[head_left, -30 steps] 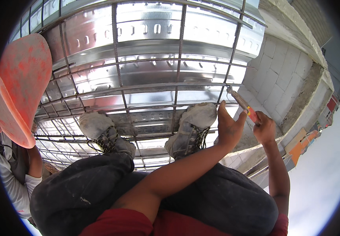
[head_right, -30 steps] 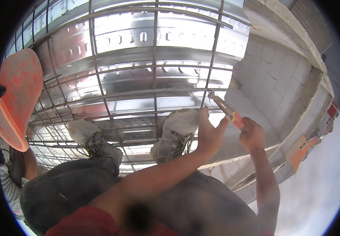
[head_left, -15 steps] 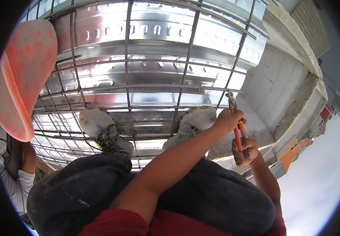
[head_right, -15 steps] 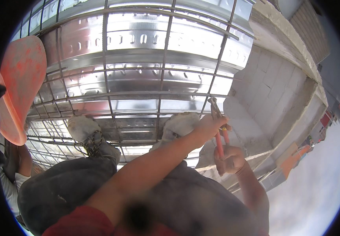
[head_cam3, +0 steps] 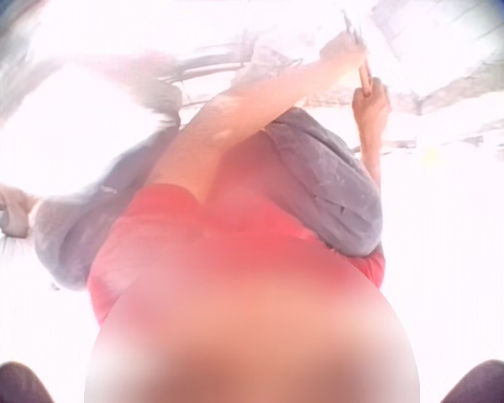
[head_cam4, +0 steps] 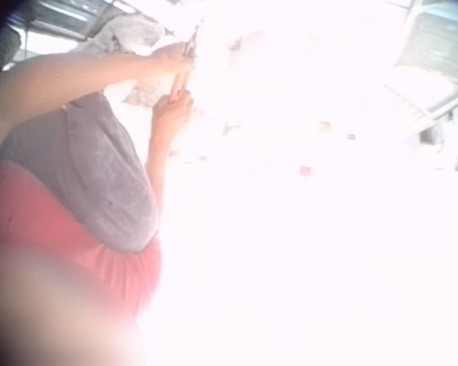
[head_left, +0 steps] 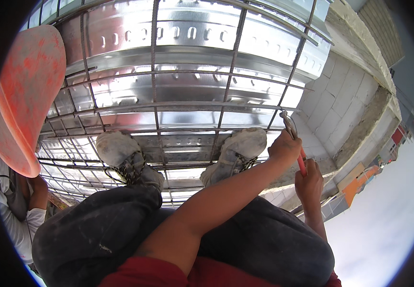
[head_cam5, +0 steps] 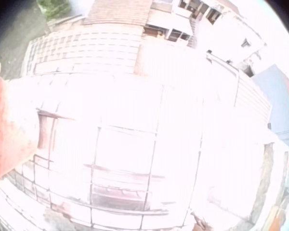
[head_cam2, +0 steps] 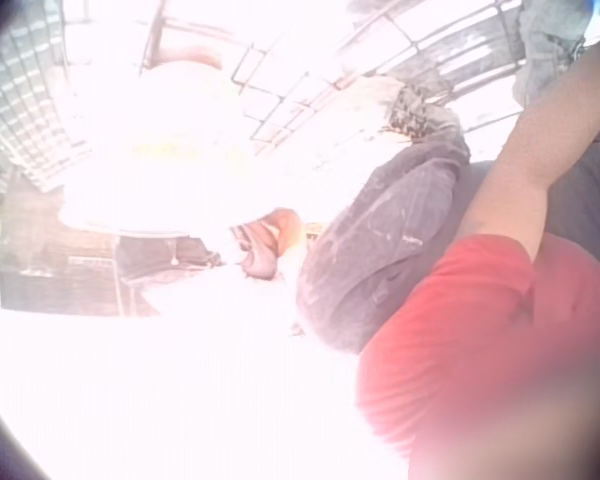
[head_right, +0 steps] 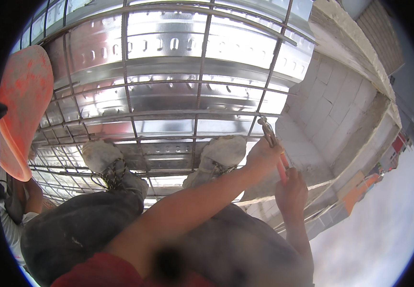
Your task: The person secures a metal grid to a translucent roof using pliers and wire. They repeatedly position wire segments, twist them with pliers, and fasten the grid to the frame. A coworker is visible nearby, also working on the grid.
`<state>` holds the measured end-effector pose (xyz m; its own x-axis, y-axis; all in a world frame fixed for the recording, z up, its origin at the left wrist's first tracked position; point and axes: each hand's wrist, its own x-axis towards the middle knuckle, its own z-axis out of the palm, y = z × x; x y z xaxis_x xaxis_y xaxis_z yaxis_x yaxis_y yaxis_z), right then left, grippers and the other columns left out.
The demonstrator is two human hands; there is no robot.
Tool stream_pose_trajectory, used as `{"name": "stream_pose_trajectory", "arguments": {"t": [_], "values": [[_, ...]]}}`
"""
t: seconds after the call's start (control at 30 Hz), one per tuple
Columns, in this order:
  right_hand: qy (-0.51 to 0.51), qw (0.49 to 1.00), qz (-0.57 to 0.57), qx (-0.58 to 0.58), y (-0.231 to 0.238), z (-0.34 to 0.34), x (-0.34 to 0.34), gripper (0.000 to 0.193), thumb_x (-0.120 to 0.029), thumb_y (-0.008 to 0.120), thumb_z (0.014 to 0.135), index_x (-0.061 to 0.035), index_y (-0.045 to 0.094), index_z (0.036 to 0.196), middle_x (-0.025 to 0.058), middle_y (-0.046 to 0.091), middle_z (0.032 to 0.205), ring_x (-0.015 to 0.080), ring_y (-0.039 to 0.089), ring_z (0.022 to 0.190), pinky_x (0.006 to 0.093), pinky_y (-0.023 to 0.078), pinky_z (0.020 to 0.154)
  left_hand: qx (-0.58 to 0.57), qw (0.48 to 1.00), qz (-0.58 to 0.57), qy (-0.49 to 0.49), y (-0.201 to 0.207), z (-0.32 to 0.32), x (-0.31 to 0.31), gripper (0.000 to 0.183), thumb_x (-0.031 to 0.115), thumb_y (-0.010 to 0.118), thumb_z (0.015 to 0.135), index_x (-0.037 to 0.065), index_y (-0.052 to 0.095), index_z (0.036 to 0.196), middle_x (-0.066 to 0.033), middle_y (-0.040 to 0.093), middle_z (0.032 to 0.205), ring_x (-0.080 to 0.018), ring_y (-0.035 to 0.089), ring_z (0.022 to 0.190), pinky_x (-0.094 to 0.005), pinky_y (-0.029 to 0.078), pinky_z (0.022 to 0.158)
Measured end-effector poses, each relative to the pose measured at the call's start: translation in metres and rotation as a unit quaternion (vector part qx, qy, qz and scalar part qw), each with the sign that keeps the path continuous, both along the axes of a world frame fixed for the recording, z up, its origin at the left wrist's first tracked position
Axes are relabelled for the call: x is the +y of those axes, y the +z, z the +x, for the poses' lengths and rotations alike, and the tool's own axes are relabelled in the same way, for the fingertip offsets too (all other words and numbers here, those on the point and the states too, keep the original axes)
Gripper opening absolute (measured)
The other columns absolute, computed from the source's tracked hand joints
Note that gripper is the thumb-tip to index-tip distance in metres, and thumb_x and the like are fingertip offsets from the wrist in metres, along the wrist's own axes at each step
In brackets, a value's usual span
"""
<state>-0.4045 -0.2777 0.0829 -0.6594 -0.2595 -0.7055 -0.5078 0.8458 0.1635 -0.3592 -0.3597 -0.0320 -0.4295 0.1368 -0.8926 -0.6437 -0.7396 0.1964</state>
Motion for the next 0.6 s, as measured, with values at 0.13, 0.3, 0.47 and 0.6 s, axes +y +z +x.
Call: {"name": "stream_pose_trajectory", "arguments": {"t": [0.13, 0.3, 0.47, 0.6], "values": [[0.071, 0.990, -0.119, 0.016, 0.000, -0.002, -0.001, 0.038, 0.005, 0.052, 0.073, 0.0005, 0.063, 0.110, 0.0229, 0.064, 0.112, 0.0438, 0.062, 0.103, 0.0505, 0.050, 0.088, 0.037, 0.998, 0.027, 0.052, -0.012, 0.002, 0.007, 0.031, 0.029, 0.063, 0.085, 0.005, 0.061, 0.104, -0.0119, 0.070, 0.086, -0.0206, 0.069, 0.083, -0.0377, 0.052, 0.073], [0.078, 0.997, -0.029, 0.000, 0.003, 0.012, -0.008, 0.055, 0.003, 0.053, 0.073, 0.0036, 0.055, 0.128, 0.0241, 0.046, 0.139, 0.0427, 0.047, 0.128, 0.0524, 0.044, 0.101, 0.094, 0.960, 0.164, 0.205, -0.021, 0.013, 0.001, 0.029, 0.013, 0.065, 0.082, 0.002, 0.061, 0.109, -0.0080, 0.067, 0.087, -0.0177, 0.067, 0.084, -0.0316, 0.053, 0.072], [0.064, 0.997, 0.038, 0.001, 0.004, 0.029, -0.020, 0.069, -0.004, 0.057, 0.071, 0.0060, 0.045, 0.138, 0.0253, 0.032, 0.152, 0.0452, 0.032, 0.140, 0.0625, 0.034, 0.107, 0.131, 0.938, 0.212, 0.241, -0.024, 0.025, -0.011, 0.027, 0.006, 0.060, 0.082, -0.001, 0.062, 0.108, -0.0097, 0.067, 0.101, -0.0183, 0.068, 0.089, -0.0288, 0.056, 0.082], [0.059, 0.996, 0.062, 0.013, 0.007, 0.034, -0.033, 0.071, -0.006, 0.059, 0.071, 0.0039, 0.043, 0.140, 0.0244, 0.032, 0.152, 0.0443, 0.033, 0.140, 0.0628, 0.036, 0.104, 0.140, 0.935, 0.215, 0.243, -0.027, 0.027, -0.014, 0.026, 0.008, 0.061, 0.083, -0.001, 0.063, 0.107, -0.0112, 0.069, 0.099, -0.0205, 0.069, 0.096, -0.0297, 0.054, 0.080]]}}
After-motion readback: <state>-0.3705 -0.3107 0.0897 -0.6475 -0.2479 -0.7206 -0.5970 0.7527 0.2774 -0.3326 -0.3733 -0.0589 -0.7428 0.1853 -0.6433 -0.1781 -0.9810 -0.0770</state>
